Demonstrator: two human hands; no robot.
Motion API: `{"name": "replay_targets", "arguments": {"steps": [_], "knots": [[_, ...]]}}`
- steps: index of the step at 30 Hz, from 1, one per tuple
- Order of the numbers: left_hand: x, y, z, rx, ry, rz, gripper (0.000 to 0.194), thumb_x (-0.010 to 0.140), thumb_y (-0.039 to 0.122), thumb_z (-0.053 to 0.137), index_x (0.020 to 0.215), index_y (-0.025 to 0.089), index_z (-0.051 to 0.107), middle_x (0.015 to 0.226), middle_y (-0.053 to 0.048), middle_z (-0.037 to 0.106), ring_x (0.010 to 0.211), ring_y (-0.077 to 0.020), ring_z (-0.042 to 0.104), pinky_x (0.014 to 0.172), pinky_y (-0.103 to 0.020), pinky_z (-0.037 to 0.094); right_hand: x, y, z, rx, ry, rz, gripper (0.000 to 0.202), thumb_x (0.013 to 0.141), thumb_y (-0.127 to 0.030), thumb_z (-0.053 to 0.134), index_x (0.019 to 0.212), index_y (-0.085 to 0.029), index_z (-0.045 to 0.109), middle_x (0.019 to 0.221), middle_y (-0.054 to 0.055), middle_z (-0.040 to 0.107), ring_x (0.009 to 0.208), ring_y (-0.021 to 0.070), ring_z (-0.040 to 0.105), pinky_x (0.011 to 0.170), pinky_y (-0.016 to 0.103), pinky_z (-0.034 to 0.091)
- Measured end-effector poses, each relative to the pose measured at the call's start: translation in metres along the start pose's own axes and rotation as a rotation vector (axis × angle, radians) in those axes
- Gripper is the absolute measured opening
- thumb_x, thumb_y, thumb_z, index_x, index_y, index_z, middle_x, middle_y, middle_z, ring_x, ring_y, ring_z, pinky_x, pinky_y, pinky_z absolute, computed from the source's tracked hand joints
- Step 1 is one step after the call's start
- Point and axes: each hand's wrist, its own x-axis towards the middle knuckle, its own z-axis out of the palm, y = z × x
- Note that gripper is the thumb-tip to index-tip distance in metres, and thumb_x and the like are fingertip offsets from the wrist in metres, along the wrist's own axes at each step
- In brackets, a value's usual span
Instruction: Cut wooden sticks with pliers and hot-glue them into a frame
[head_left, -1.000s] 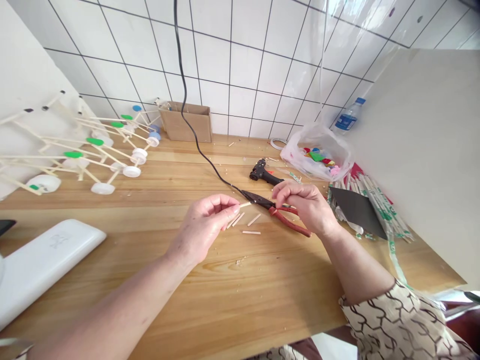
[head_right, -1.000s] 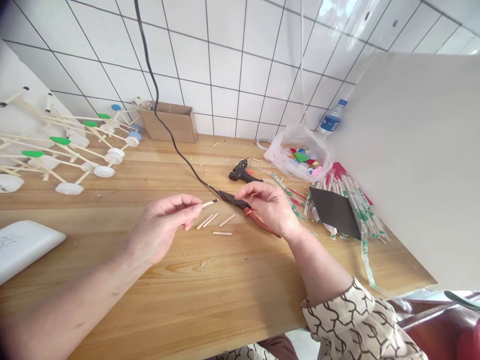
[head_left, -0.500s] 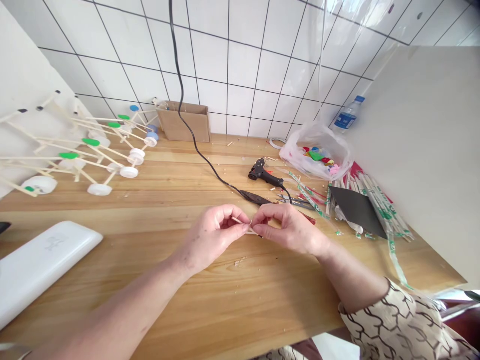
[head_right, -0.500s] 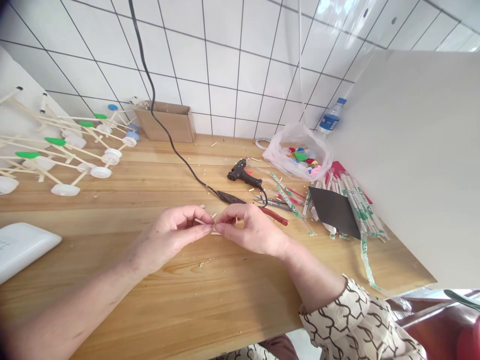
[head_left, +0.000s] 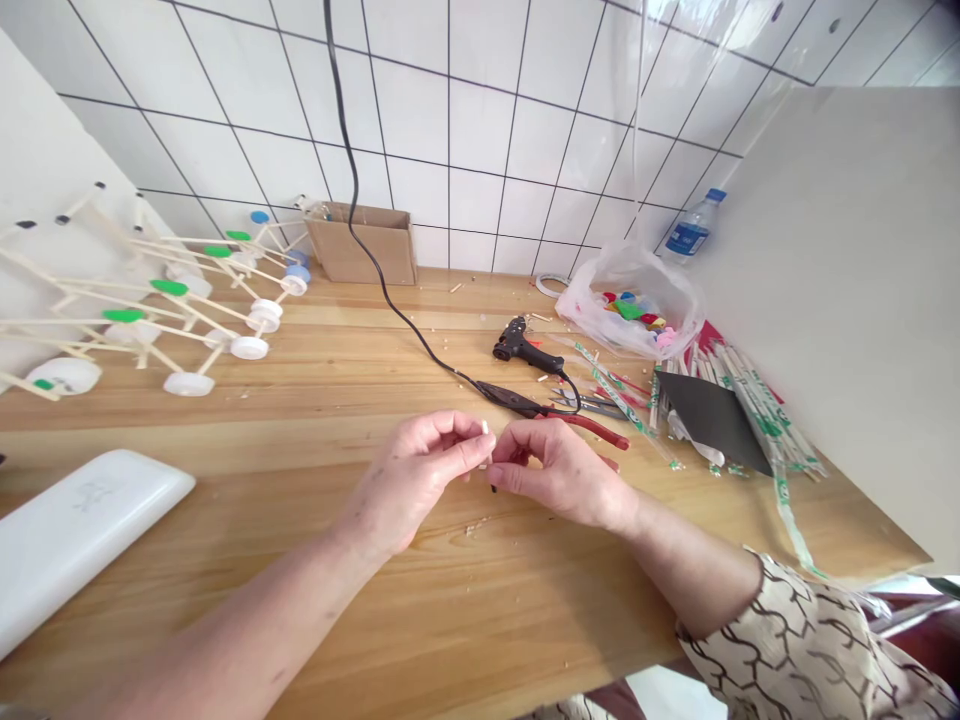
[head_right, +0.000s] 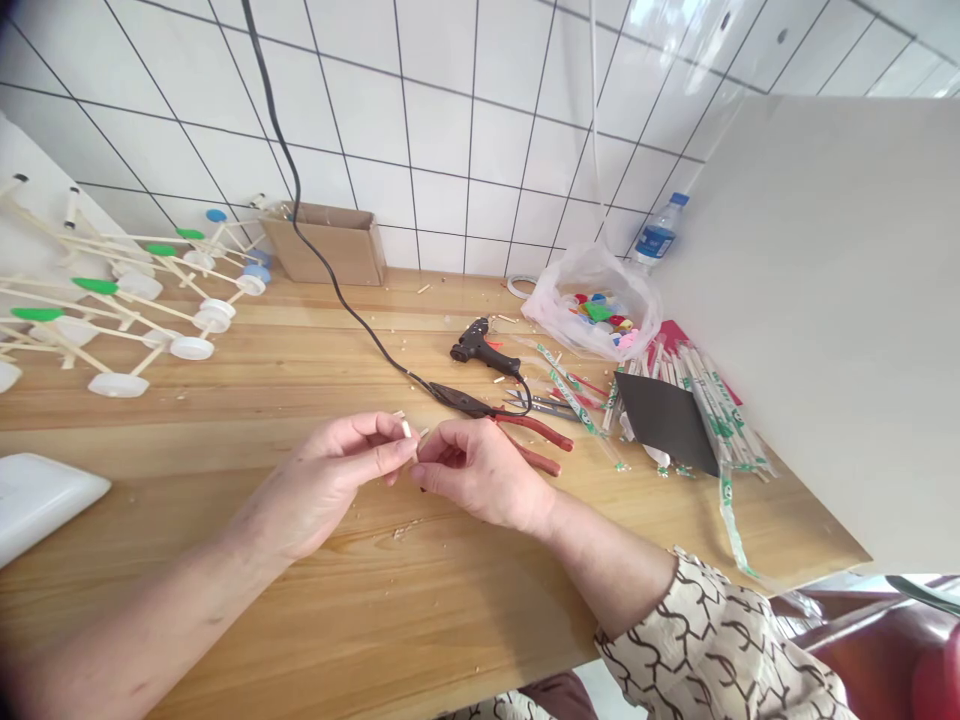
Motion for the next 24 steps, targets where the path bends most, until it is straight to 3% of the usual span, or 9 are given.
{"name": "replay_targets", "arguments": {"steps": [5, 9, 13, 16, 24], "knots": [[0.0001, -0.0018, -0.0035, 0.076, -0.067, 0.019, 0.017, 0.075, 0.032, 0.061, 0.066, 0.018, 0.057, 0.065, 0.003, 0.052, 0.067, -0.0112, 0.047, 0.067, -0.023, 0.038, -0.0001, -0.0044, -0.0020, -0.068, 0.017, -0.053, 0.015, 0.075, -0.026, 0.064, 0.065, -0.016, 0.059, 0.062, -0.001, 0.061, 0.060, 0.0106, 0.052, 0.058, 0.023, 0.043], [-0.0022, 0.0003, -0.0044, 0.309, -0.098, 0.060, 0.020, 0.080, 0.034, 0.055, 0.067, 0.019, 0.054, 0.066, 0.003, 0.052, 0.065, -0.0117, 0.045, 0.063, -0.023, 0.035, 0.0004, -0.0035, -0.0052, -0.045, 0.121, -0.066, 0.018, 0.077, -0.032, 0.065, 0.072, -0.016, 0.061, 0.067, 0.001, 0.067, 0.063, 0.0124, 0.058, 0.062, 0.025, 0.043], [-0.0054, 0.0021, -0.0023, 0.442, -0.175, 0.068, 0.022, 0.084, 0.032, 0.048, 0.066, 0.020, 0.051, 0.064, 0.003, 0.052, 0.060, -0.0115, 0.044, 0.055, -0.022, 0.034, 0.0009, 0.0007, -0.0040, -0.052, 0.148, -0.100, 0.018, 0.078, -0.032, 0.065, 0.072, -0.016, 0.060, 0.065, -0.001, 0.066, 0.063, 0.0115, 0.057, 0.063, 0.023, 0.042], [-0.0059, 0.0015, -0.0014, 0.526, -0.138, 0.108, 0.021, 0.082, 0.031, 0.051, 0.065, 0.019, 0.051, 0.060, 0.004, 0.049, 0.056, -0.0110, 0.041, 0.051, -0.022, 0.032, 0.0005, 0.0013, -0.0019, -0.074, 0.159, -0.082, 0.016, 0.079, -0.029, 0.062, 0.071, -0.016, 0.060, 0.066, -0.001, 0.064, 0.063, 0.0111, 0.055, 0.061, 0.023, 0.042], [-0.0041, -0.0005, -0.0016, 0.610, -0.057, 0.192, 0.015, 0.081, 0.029, 0.053, 0.072, 0.018, 0.059, 0.069, 0.001, 0.060, 0.064, -0.0132, 0.054, 0.061, -0.023, 0.040, 0.0010, -0.0007, 0.0009, -0.073, 0.212, -0.044, 0.009, 0.076, -0.020, 0.056, 0.068, -0.016, 0.057, 0.064, -0.002, 0.061, 0.062, 0.0109, 0.054, 0.059, 0.022, 0.042]]}}
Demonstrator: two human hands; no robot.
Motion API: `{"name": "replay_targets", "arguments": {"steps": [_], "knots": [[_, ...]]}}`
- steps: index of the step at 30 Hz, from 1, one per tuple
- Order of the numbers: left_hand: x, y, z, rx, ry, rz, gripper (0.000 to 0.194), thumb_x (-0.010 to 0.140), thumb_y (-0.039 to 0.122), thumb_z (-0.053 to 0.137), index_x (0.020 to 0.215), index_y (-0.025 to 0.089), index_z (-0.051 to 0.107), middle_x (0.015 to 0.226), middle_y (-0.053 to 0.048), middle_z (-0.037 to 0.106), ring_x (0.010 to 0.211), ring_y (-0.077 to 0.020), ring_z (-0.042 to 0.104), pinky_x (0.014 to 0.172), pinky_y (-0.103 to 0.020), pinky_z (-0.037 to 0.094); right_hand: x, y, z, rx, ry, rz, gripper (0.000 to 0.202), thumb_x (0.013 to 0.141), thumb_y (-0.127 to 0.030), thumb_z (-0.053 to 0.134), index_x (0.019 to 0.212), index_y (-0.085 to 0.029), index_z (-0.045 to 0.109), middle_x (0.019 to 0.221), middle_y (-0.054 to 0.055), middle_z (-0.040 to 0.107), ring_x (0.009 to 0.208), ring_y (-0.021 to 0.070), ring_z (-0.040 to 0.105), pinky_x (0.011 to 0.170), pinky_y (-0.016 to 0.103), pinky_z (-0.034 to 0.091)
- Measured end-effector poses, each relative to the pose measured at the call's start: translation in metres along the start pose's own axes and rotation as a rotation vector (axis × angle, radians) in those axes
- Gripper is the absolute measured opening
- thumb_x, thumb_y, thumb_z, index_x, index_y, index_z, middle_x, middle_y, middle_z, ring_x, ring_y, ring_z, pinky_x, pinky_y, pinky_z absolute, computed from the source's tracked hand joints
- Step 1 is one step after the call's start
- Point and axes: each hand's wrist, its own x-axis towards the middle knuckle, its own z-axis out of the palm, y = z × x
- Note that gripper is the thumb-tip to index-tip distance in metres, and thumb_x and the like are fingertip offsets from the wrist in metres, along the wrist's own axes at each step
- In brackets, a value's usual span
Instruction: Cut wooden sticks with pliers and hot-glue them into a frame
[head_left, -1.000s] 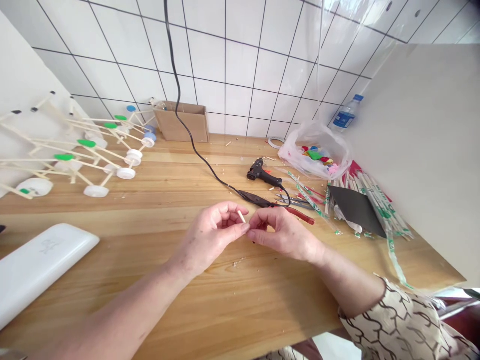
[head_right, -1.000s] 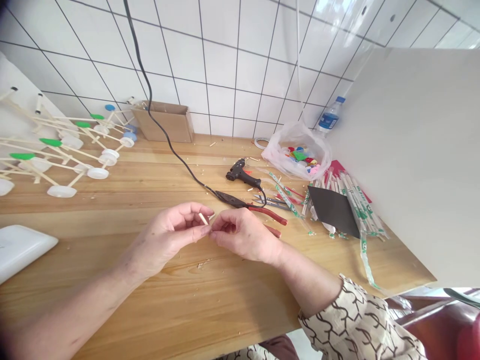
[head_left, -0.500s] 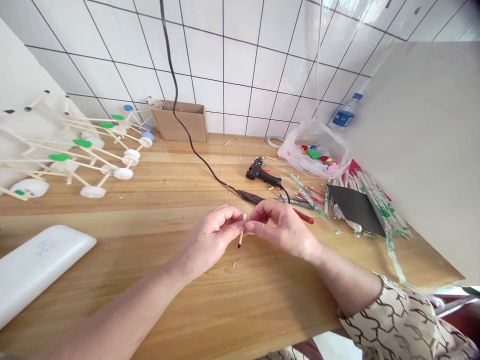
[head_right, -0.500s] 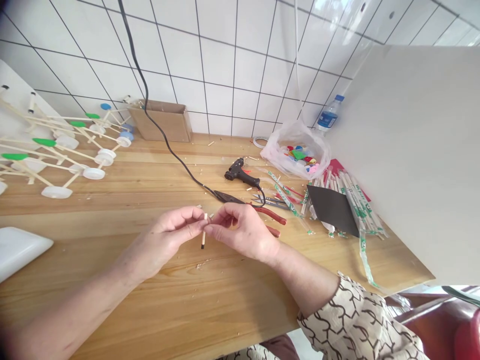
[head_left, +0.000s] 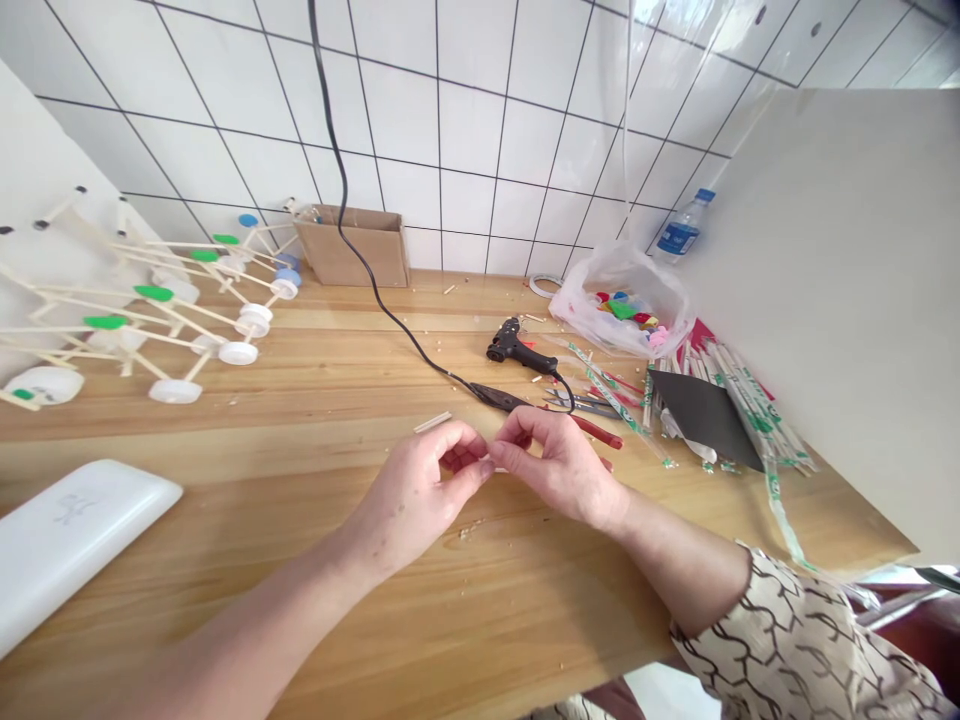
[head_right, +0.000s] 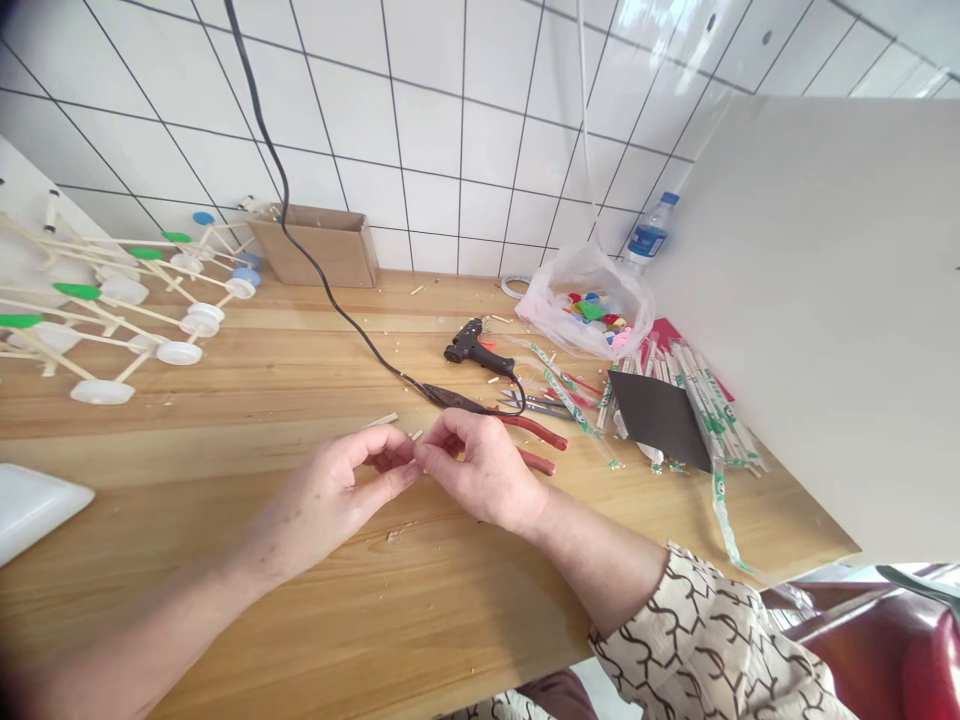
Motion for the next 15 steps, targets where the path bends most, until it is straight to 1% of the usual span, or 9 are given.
{"name": "replay_targets", "arguments": {"steps": [4, 7, 10, 13, 15], "knots": [[0.001, -0.001, -0.001, -0.024, 0.037, -0.008, 0.015, 0.080, 0.030, 0.054, 0.072, 0.018, 0.058, 0.070, 0.001, 0.059, 0.067, -0.0134, 0.055, 0.064, -0.023, 0.041, 0.000, -0.001, 0.001, 0.001, 0.008, 0.044, 0.013, 0.077, -0.024, 0.054, 0.066, -0.016, 0.055, 0.063, -0.002, 0.058, 0.061, 0.0105, 0.051, 0.057, 0.022, 0.040], [0.002, -0.001, -0.002, -0.034, 0.020, -0.033, 0.018, 0.080, 0.031, 0.052, 0.071, 0.018, 0.058, 0.069, 0.001, 0.058, 0.067, -0.0137, 0.054, 0.064, -0.024, 0.041, 0.000, 0.000, 0.001, -0.017, 0.006, 0.058, 0.020, 0.078, -0.031, 0.052, 0.064, -0.017, 0.052, 0.058, -0.003, 0.051, 0.055, 0.0091, 0.043, 0.051, 0.021, 0.035], [0.003, 0.000, -0.003, -0.053, 0.004, -0.069, 0.020, 0.080, 0.034, 0.052, 0.071, 0.018, 0.058, 0.068, 0.001, 0.058, 0.067, -0.0140, 0.052, 0.063, -0.024, 0.039, 0.001, -0.001, -0.004, -0.016, 0.031, 0.047, 0.028, 0.080, -0.036, 0.051, 0.059, -0.018, 0.049, 0.053, -0.004, 0.044, 0.050, 0.0082, 0.037, 0.047, 0.021, 0.030], [0.003, 0.000, -0.004, -0.078, 0.016, -0.112, 0.019, 0.078, 0.035, 0.053, 0.071, 0.018, 0.058, 0.067, 0.001, 0.058, 0.065, -0.0138, 0.051, 0.062, -0.025, 0.038, 0.005, 0.000, -0.015, -0.026, 0.117, 0.035, 0.032, 0.081, -0.041, 0.050, 0.058, -0.018, 0.051, 0.051, -0.004, 0.045, 0.048, 0.0085, 0.037, 0.046, 0.022, 0.029], [0.004, 0.000, -0.005, -0.102, 0.020, -0.140, 0.020, 0.076, 0.036, 0.053, 0.071, 0.018, 0.058, 0.066, 0.002, 0.057, 0.063, -0.0135, 0.049, 0.061, -0.025, 0.037, 0.010, 0.003, -0.025, -0.091, 0.205, 0.011, 0.032, 0.082, -0.041, 0.050, 0.060, -0.018, 0.053, 0.052, -0.003, 0.048, 0.049, 0.0097, 0.041, 0.049, 0.023, 0.032]]}}
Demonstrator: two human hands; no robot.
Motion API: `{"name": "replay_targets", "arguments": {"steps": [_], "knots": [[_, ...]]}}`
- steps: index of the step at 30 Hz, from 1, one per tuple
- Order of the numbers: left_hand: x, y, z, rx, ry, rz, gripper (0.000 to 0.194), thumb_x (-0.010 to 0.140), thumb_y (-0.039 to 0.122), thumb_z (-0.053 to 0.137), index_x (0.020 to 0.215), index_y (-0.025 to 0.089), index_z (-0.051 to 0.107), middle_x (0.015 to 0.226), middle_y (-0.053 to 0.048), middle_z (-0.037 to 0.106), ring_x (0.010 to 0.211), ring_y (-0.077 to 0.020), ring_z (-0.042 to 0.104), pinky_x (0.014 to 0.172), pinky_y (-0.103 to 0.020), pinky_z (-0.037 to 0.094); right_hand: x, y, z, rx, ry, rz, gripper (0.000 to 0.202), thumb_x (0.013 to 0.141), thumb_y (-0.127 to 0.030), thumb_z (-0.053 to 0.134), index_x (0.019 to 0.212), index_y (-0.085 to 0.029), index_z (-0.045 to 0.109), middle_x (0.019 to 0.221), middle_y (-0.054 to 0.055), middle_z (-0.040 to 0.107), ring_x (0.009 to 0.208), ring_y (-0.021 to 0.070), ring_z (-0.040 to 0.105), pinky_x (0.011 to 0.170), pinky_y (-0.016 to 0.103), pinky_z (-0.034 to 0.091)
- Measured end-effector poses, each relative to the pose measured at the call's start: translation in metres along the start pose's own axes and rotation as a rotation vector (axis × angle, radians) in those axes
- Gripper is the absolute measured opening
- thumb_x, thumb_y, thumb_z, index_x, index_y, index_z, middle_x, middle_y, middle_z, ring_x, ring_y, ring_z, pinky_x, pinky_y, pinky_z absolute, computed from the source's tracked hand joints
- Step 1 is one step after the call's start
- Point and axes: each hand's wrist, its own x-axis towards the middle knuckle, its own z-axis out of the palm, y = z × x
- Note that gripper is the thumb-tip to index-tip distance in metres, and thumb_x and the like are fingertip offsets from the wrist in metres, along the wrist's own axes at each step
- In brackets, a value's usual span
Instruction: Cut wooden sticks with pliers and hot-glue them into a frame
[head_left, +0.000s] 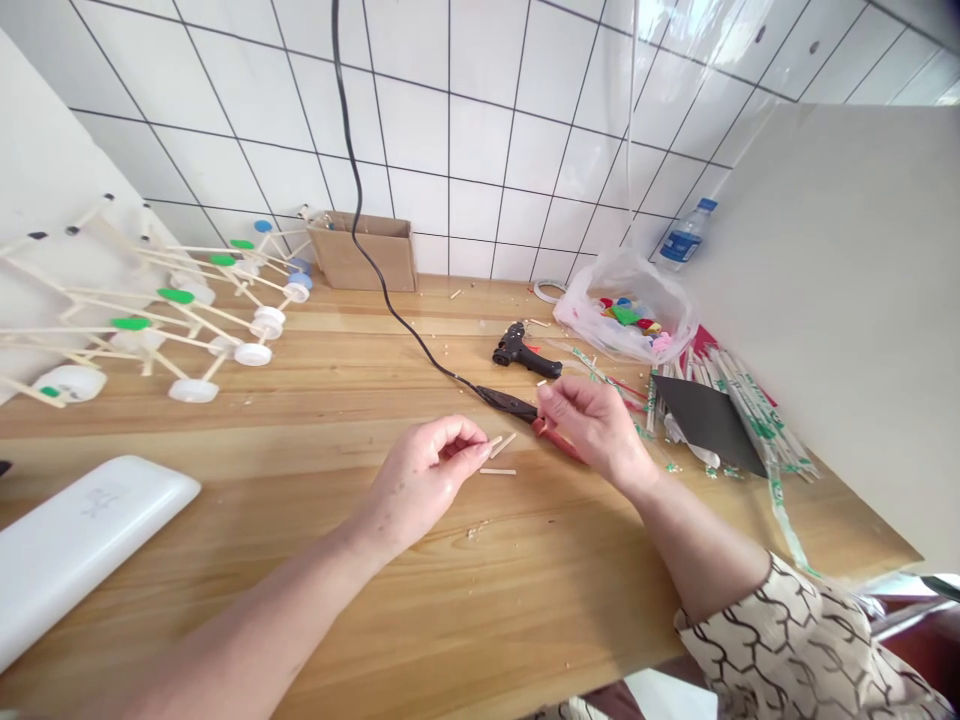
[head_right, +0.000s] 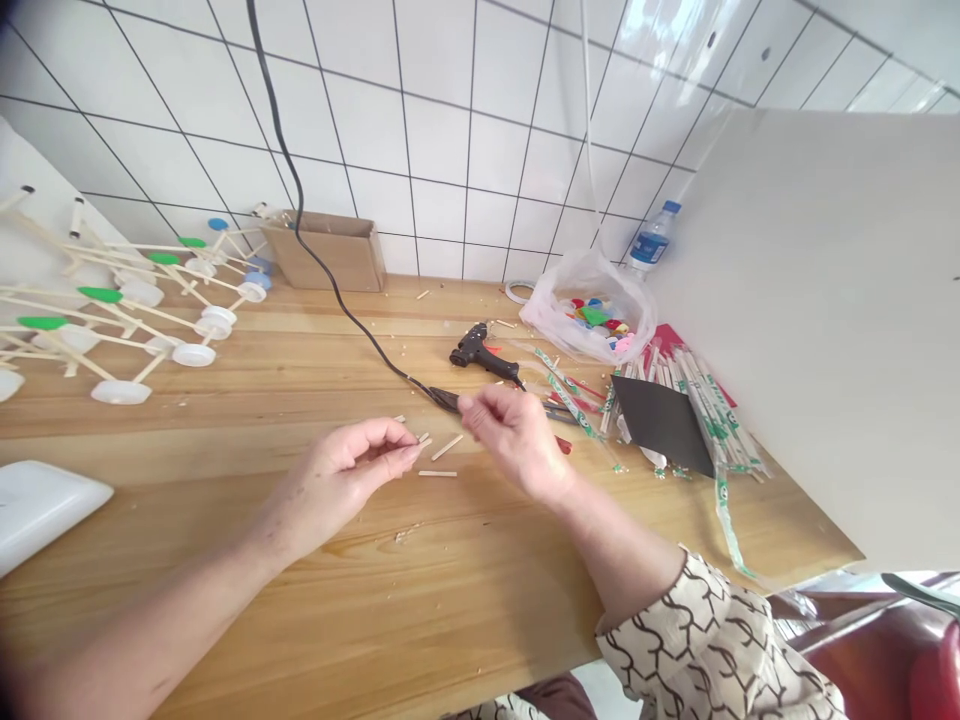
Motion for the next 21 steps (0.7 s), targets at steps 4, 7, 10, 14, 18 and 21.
{"name": "replay_targets", "arguments": {"steps": [4, 7, 10, 14, 18, 21], "knots": [[0.001, 0.000, 0.000, -0.039, -0.009, -0.018, 0.020, 0.074, 0.037, 0.053, 0.069, 0.018, 0.056, 0.064, 0.002, 0.053, 0.060, -0.0123, 0.046, 0.058, -0.024, 0.036, 0.023, 0.019, -0.014, -0.332, 0.136, -0.090, 0.014, 0.080, -0.030, 0.055, 0.074, -0.018, 0.060, 0.069, 0.001, 0.062, 0.065, 0.0148, 0.054, 0.061, 0.026, 0.040], [0.002, -0.002, 0.001, -0.020, -0.020, 0.003, 0.021, 0.075, 0.037, 0.052, 0.067, 0.017, 0.055, 0.062, 0.003, 0.051, 0.058, -0.0114, 0.043, 0.056, -0.023, 0.033, 0.045, 0.032, -0.019, -0.687, 0.050, -0.135, 0.015, 0.078, -0.024, 0.059, 0.091, -0.017, 0.062, 0.095, 0.007, 0.066, 0.091, 0.0207, 0.057, 0.076, 0.030, 0.043], [0.002, -0.002, 0.001, 0.000, -0.014, 0.009, 0.021, 0.074, 0.037, 0.051, 0.066, 0.017, 0.054, 0.061, 0.003, 0.050, 0.056, -0.0109, 0.041, 0.055, -0.023, 0.032, 0.067, 0.039, -0.018, -0.878, -0.039, -0.092, 0.024, 0.077, -0.023, 0.061, 0.100, -0.016, 0.062, 0.107, 0.010, 0.064, 0.105, 0.0260, 0.053, 0.084, 0.035, 0.042], [0.002, 0.000, 0.000, -0.001, -0.003, 0.007, 0.023, 0.074, 0.038, 0.052, 0.065, 0.018, 0.055, 0.058, 0.003, 0.050, 0.055, -0.0110, 0.041, 0.053, -0.023, 0.032, 0.090, 0.041, -0.012, -0.965, -0.103, -0.016, 0.025, 0.074, -0.021, 0.063, 0.098, -0.013, 0.064, 0.103, 0.015, 0.064, 0.106, 0.0314, 0.053, 0.084, 0.038, 0.043], [0.002, 0.000, -0.001, -0.015, 0.010, 0.005, 0.024, 0.074, 0.039, 0.052, 0.065, 0.017, 0.055, 0.057, 0.003, 0.050, 0.054, -0.0109, 0.041, 0.052, -0.023, 0.032, 0.104, 0.043, -0.009, -1.007, -0.170, 0.032, 0.017, 0.076, -0.018, 0.058, 0.091, -0.015, 0.067, 0.090, 0.012, 0.068, 0.089, 0.0273, 0.061, 0.074, 0.033, 0.045], [0.003, -0.002, -0.001, -0.013, 0.006, 0.008, 0.023, 0.074, 0.038, 0.052, 0.066, 0.017, 0.055, 0.058, 0.003, 0.051, 0.054, -0.0107, 0.041, 0.052, -0.023, 0.032, 0.112, 0.046, -0.010, -1.028, -0.158, 0.042, 0.021, 0.080, -0.019, 0.054, 0.096, -0.015, 0.067, 0.092, 0.011, 0.068, 0.087, 0.0261, 0.062, 0.072, 0.031, 0.045]]}}
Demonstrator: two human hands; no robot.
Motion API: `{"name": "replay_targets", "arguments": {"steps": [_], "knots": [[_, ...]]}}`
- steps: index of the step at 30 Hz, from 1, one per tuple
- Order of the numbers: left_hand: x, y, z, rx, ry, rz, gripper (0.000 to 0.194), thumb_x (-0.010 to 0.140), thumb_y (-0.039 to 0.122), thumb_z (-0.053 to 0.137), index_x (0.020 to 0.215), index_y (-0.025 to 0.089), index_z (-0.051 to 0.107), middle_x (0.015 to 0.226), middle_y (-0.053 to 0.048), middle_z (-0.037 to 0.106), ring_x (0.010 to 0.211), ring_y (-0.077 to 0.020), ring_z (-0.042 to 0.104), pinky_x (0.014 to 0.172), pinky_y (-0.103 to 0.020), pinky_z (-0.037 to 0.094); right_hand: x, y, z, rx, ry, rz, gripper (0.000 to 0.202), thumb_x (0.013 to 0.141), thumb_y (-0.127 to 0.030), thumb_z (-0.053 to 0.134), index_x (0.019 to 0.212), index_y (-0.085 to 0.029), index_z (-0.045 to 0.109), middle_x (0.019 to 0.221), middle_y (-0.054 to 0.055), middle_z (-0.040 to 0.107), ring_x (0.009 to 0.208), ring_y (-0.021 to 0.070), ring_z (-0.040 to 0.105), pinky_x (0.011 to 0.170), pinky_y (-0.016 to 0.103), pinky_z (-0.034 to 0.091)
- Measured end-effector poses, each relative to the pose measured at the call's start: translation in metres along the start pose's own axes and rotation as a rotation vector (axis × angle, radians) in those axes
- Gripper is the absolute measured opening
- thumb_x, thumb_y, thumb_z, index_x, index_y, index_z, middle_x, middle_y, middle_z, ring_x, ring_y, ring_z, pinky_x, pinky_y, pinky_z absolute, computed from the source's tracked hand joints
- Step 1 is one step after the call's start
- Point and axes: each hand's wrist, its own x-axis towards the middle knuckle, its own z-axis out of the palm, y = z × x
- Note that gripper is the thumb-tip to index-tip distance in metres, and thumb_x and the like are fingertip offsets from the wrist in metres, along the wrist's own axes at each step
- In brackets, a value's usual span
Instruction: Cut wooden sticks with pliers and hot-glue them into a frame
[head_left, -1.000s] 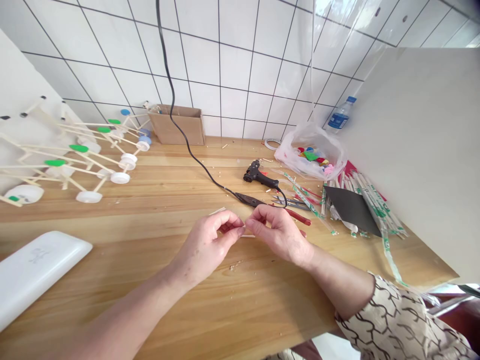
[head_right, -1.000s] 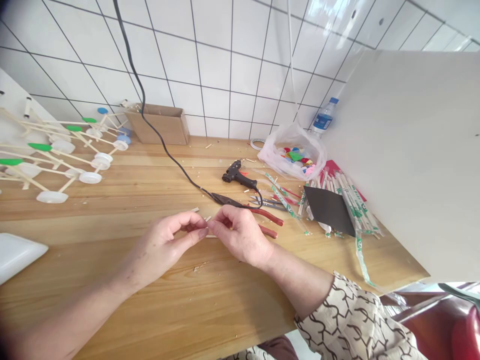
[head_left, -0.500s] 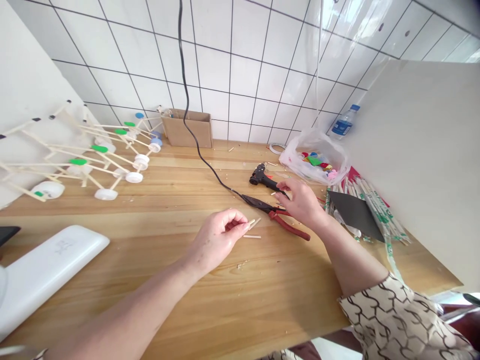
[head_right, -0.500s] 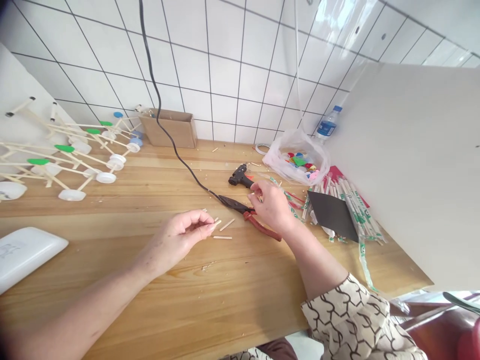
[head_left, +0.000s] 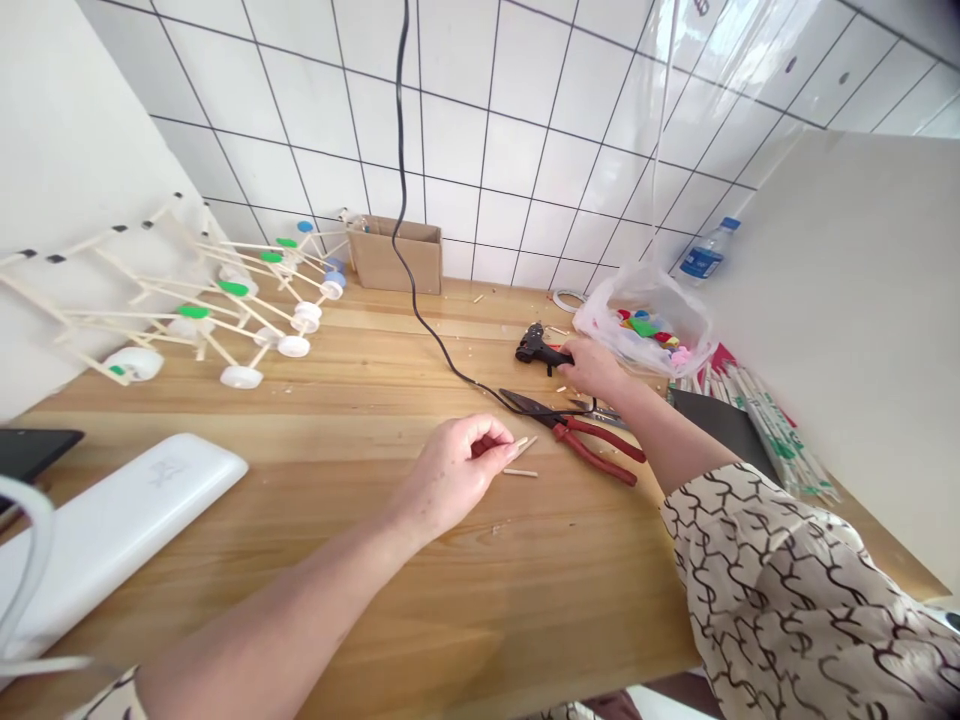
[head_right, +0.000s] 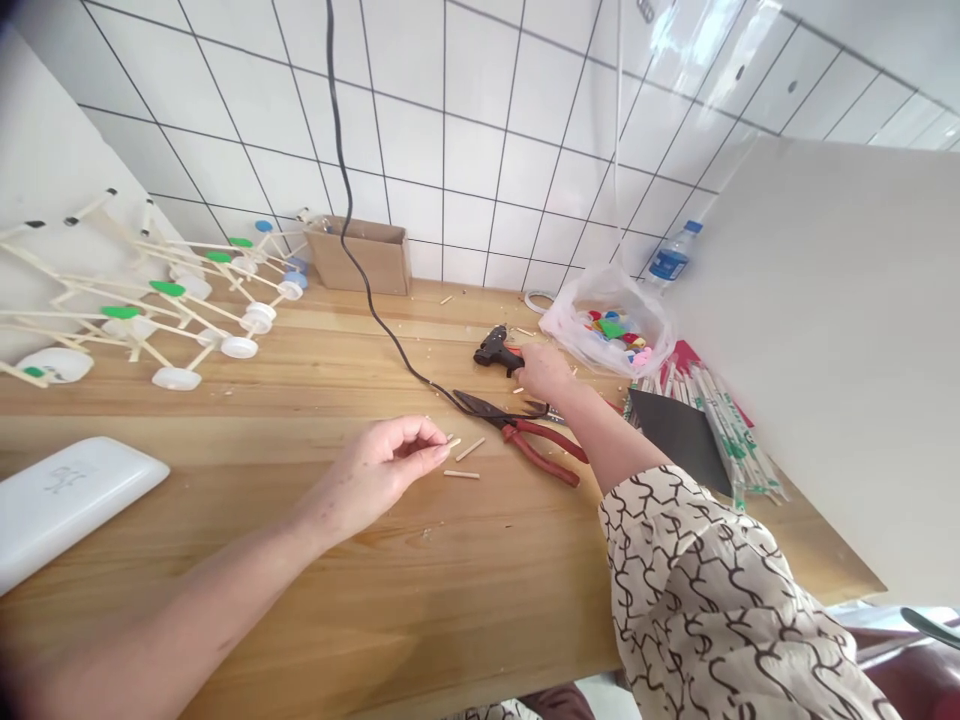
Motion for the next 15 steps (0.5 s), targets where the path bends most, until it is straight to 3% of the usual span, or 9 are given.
{"name": "replay_targets", "arguments": {"steps": [4, 8, 15], "knots": [[0.001, -0.004, 0.001, -0.003, -0.002, 0.012, 0.021, 0.075, 0.036, 0.053, 0.067, 0.017, 0.056, 0.059, 0.002, 0.052, 0.055, -0.0107, 0.042, 0.053, -0.023, 0.033, 0.005, 0.003, 0.002, -0.028, 0.039, 0.008, 0.023, 0.080, -0.020, 0.054, 0.100, -0.015, 0.066, 0.097, 0.011, 0.068, 0.090, 0.0255, 0.061, 0.073, 0.031, 0.044], [0.001, -0.004, 0.001, -0.005, -0.001, 0.018, 0.020, 0.076, 0.034, 0.053, 0.066, 0.017, 0.057, 0.059, 0.002, 0.053, 0.056, -0.0109, 0.043, 0.054, -0.023, 0.033, 0.001, 0.003, 0.004, -0.072, 0.143, -0.038, 0.029, 0.082, -0.018, 0.052, 0.109, -0.013, 0.063, 0.110, 0.014, 0.062, 0.106, 0.0275, 0.051, 0.084, 0.035, 0.040], [0.001, -0.004, 0.002, -0.024, -0.001, 0.027, 0.019, 0.075, 0.034, 0.055, 0.067, 0.017, 0.058, 0.061, 0.002, 0.056, 0.056, -0.0113, 0.045, 0.054, -0.023, 0.034, -0.003, 0.000, 0.002, -0.158, 0.124, -0.331, 0.026, 0.083, -0.013, 0.049, 0.094, -0.020, 0.072, 0.102, 0.011, 0.061, 0.102, 0.0262, 0.046, 0.087, 0.036, 0.034]]}}
